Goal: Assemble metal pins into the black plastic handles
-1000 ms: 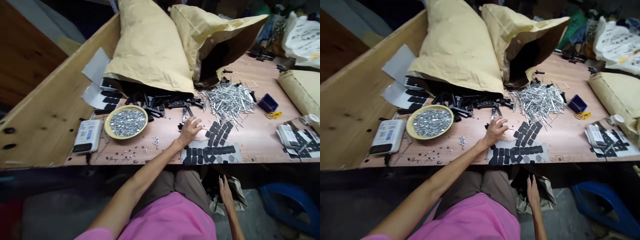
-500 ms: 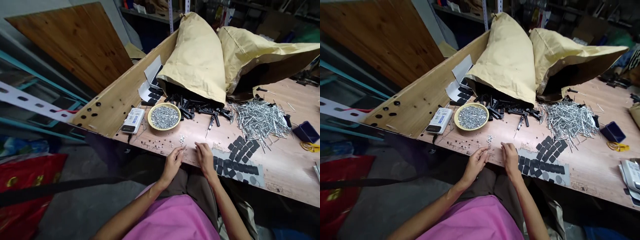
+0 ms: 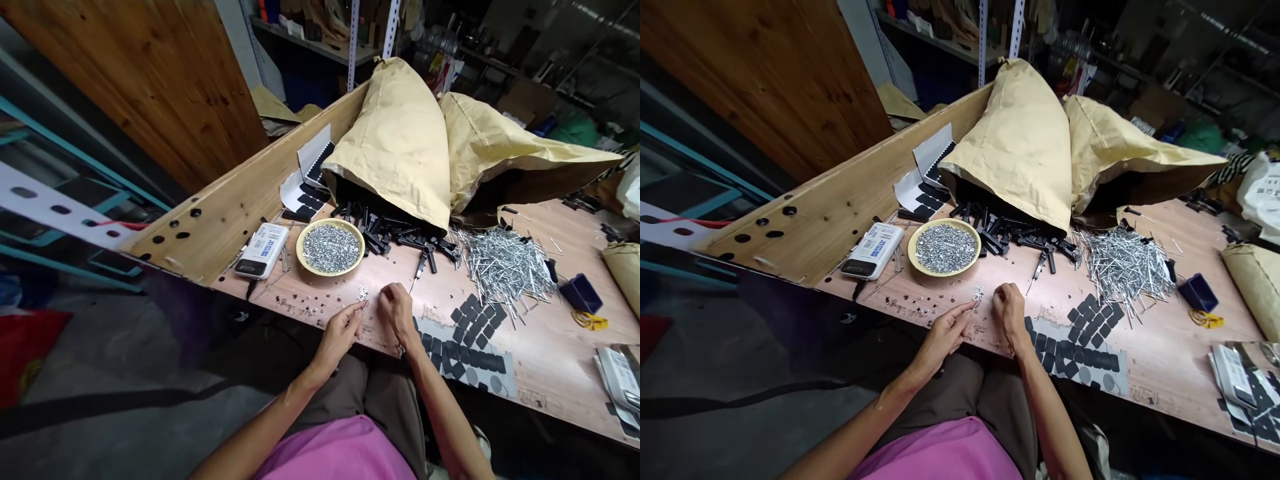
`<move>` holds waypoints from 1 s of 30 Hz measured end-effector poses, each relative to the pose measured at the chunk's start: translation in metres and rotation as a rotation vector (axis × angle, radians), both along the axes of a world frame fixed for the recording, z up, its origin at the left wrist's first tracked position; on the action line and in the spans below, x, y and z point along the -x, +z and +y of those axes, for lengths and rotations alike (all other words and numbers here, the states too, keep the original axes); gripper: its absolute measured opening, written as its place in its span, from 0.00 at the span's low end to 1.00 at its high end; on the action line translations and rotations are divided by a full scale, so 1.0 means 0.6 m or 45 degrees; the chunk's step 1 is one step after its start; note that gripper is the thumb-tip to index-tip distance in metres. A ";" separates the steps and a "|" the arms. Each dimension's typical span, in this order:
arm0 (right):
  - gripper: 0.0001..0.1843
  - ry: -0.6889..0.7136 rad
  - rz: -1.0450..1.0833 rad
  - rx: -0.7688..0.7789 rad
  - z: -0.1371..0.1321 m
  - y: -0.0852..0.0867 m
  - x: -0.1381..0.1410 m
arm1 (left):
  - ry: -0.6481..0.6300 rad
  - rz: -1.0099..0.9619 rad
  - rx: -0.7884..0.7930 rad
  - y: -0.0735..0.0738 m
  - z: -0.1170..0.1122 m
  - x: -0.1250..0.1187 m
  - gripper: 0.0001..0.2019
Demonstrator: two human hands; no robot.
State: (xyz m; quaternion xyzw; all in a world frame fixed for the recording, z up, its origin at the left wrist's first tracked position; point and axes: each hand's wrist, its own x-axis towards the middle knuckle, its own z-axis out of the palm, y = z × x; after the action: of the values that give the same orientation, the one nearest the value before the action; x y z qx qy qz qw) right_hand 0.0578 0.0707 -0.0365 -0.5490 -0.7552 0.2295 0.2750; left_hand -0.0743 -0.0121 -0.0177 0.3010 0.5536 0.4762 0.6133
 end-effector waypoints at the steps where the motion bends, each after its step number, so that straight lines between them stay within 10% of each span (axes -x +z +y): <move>1: 0.06 -0.037 0.124 0.007 -0.007 0.005 -0.006 | -0.036 -0.041 0.021 0.004 0.003 -0.005 0.30; 11: 0.11 -0.468 0.959 0.225 -0.082 0.045 -0.042 | -0.295 -0.094 -0.025 0.030 0.012 -0.052 0.28; 30: 0.07 -0.110 0.447 -0.195 -0.118 0.059 -0.102 | -0.605 -0.243 0.162 0.046 0.008 -0.057 0.33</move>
State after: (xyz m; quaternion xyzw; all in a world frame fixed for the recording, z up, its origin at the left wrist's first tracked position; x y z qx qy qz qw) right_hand 0.1191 0.0000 -0.0014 -0.5098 -0.6866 0.2517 0.4531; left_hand -0.0399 -0.0074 0.0097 0.3371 0.4358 0.3092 0.7751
